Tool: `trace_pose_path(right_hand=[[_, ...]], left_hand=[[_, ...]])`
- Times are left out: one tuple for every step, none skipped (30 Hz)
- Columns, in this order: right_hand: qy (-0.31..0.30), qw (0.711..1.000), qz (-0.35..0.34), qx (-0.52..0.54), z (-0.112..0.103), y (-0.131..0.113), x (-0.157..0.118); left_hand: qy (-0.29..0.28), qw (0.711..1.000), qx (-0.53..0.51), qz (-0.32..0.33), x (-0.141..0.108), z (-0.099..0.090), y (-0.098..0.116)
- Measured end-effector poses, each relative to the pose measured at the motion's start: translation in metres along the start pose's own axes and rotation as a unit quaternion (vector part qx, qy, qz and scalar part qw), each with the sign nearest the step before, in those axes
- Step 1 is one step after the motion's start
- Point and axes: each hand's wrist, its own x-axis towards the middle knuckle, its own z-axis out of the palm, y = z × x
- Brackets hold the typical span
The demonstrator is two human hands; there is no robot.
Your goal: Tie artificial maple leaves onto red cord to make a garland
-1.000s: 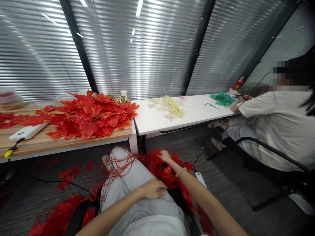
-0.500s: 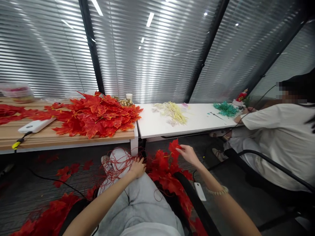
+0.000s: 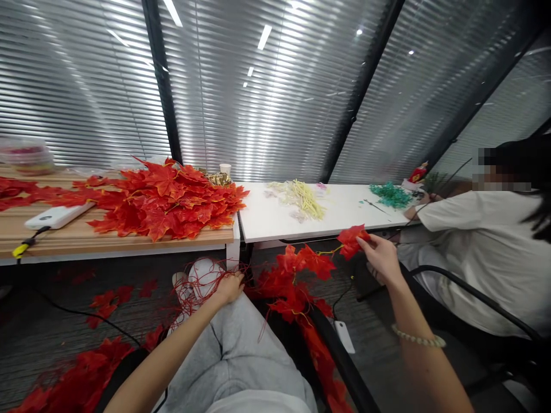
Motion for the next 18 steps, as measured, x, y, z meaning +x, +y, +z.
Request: trace_pose_path(right_hand=[[-0.002,1.000,0.011,-0.013,-0.002,0.009,0.001],[-0.006,1.000,0.020,-0.023,-0.004,0.019,0.000],[-0.015,0.999,0.028,-0.031,-0.004,0.027,-0.002],[-0.031,0.998,0.038,-0.037,-0.003,0.035,-0.006],[-0.050,0.997,0.046,-0.038,0.000,0.040,-0.010],[-0.073,0.995,0.054,-0.034,0.003,0.044,-0.015],[-0.095,0.993,0.062,-0.026,0.008,0.046,-0.020],[-0.115,0.991,0.067,-0.014,0.014,0.045,-0.026],[-0.133,0.989,0.070,0.001,0.020,0.044,-0.031],[-0.147,0.986,0.073,0.017,0.026,0.041,-0.035],[-0.160,0.984,0.074,0.032,0.033,0.037,-0.040],[-0.170,0.982,0.073,0.042,0.039,0.033,-0.043],[-0.180,0.980,0.070,0.049,0.044,0.028,-0.046],[-0.188,0.979,0.065,0.053,0.049,0.023,-0.049],[-0.195,0.977,0.059,0.056,0.053,0.018,-0.052],[-0.202,0.976,0.051,0.057,0.055,0.013,-0.054],[-0.209,0.975,0.042,0.058,0.057,0.007,-0.056],[-0.214,0.974,0.034,0.060,0.059,0.001,-0.059]], left_hand=[[0.005,1.000,-0.006,-0.008,-0.001,0.000,-0.002],[0.011,1.000,-0.012,-0.015,-0.001,0.000,-0.004],[0.016,1.000,-0.017,-0.019,-0.002,0.000,-0.006],[0.021,0.999,-0.024,-0.019,-0.002,0.000,-0.008],[0.025,0.999,-0.030,-0.017,-0.003,-0.001,-0.009],[0.029,0.999,-0.034,-0.013,-0.003,-0.001,-0.009],[0.033,0.999,-0.037,-0.007,-0.004,-0.002,-0.009],[0.038,0.999,-0.037,0.001,-0.005,-0.003,-0.008],[0.044,0.998,-0.034,0.011,-0.007,-0.005,-0.006],[0.050,0.998,-0.031,0.025,-0.009,-0.006,-0.003],[0.055,0.997,-0.025,0.040,-0.011,-0.008,0.000],[0.060,0.996,-0.018,0.057,-0.013,-0.009,0.004],[0.063,0.995,-0.010,0.072,-0.015,-0.010,0.009],[0.065,0.994,-0.001,0.085,-0.017,-0.012,0.015],[0.067,0.993,0.008,0.097,-0.019,-0.013,0.021],[0.068,0.992,0.015,0.108,-0.021,-0.015,0.029],[0.069,0.990,0.021,0.119,-0.024,-0.016,0.038],[0.070,0.989,0.025,0.130,-0.026,-0.019,0.047]])
